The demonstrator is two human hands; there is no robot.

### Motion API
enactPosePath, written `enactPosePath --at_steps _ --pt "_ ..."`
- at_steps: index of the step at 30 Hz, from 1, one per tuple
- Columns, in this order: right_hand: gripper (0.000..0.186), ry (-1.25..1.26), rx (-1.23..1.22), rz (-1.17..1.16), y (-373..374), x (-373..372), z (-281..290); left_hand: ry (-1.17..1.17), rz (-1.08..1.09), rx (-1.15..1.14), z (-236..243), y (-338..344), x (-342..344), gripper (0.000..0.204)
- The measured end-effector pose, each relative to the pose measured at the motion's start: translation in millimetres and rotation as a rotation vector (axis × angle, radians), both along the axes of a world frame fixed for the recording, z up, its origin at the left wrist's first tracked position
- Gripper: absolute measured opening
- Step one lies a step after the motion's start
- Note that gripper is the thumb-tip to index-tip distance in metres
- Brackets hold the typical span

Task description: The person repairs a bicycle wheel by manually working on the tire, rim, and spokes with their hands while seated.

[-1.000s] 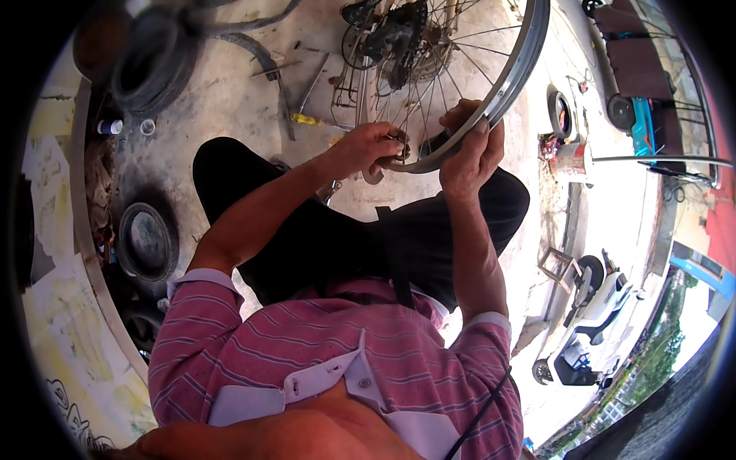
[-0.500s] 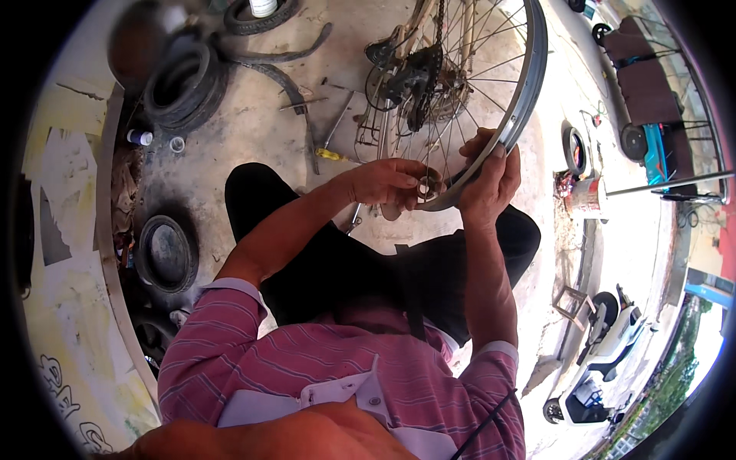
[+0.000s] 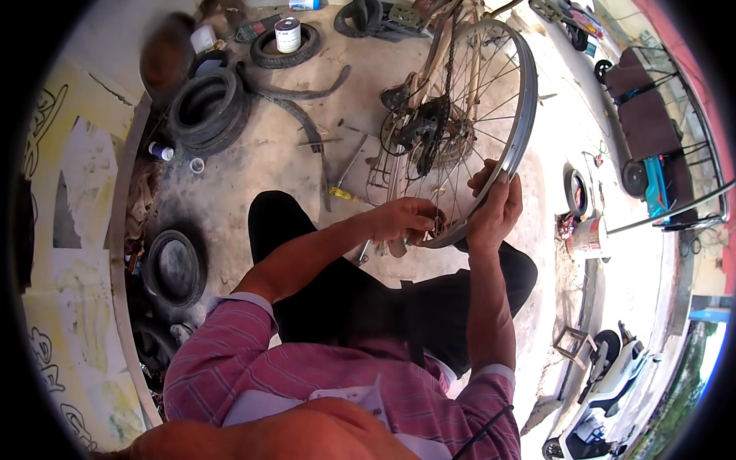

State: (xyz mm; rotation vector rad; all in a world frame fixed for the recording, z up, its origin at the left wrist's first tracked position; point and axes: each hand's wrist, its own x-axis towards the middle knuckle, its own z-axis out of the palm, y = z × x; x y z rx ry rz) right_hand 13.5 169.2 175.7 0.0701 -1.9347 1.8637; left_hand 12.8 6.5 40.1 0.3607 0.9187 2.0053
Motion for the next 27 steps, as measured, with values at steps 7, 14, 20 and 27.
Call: enactPosePath --at_steps 7,14,20,27 --pt "0.035 0.031 -0.014 -0.019 -0.6 3.3 -7.6 0.113 0.063 -0.178 2.5 4.0 1.7 0.025" --pt "0.035 0.036 0.024 -0.033 -3.7 9.6 -14.2 0.041 0.045 -0.065 3.9 0.3 4.0 0.021" --pt "0.035 0.049 0.050 -0.033 -2.7 13.1 -20.1 0.139 0.077 -0.273 6.9 2.0 5.3 0.022" --pt "0.035 0.053 0.060 0.002 5.4 20.6 -27.7 0.487 0.237 -0.576 0.5 16.4 4.8 0.034"
